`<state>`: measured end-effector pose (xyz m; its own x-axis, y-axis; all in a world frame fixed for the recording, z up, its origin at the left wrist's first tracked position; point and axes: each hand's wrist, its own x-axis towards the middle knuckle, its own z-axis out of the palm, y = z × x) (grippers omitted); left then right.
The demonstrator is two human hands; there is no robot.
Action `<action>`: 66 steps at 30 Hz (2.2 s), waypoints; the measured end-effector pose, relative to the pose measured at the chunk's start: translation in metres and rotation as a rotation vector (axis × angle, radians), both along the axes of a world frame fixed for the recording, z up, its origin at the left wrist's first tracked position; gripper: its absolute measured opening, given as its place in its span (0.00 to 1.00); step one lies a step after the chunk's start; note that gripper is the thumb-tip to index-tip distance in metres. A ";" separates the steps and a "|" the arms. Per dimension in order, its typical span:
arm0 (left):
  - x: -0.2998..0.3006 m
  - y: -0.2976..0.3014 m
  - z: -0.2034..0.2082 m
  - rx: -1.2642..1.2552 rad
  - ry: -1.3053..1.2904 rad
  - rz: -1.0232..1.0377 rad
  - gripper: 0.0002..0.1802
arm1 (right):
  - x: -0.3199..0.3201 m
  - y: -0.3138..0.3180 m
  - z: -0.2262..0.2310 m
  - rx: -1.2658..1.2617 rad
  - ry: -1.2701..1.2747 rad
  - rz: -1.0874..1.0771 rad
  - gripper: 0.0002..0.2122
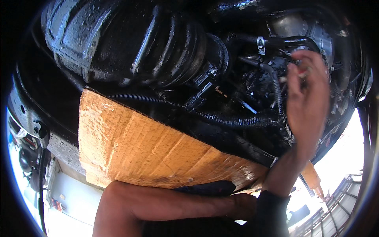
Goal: The person cleans the engine bay of a car by wiping the cardboard cover and scrubbing engine components with a brush and cleaning solution. A coworker assists by rinsing the engine with a pressure washer.
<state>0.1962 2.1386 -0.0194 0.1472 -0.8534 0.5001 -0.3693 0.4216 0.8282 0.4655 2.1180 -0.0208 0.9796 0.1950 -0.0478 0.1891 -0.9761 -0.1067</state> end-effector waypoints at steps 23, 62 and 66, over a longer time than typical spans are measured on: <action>0.004 0.007 -0.001 -0.010 0.009 -0.006 0.07 | -0.012 -0.015 -0.010 0.045 -0.032 -0.014 0.06; 0.009 0.007 0.000 0.000 -0.017 -0.004 0.07 | -0.003 -0.016 -0.005 -0.016 -0.093 0.011 0.05; 0.010 0.008 -0.001 0.006 -0.012 -0.007 0.07 | -0.003 -0.017 -0.009 -0.056 -0.056 0.040 0.03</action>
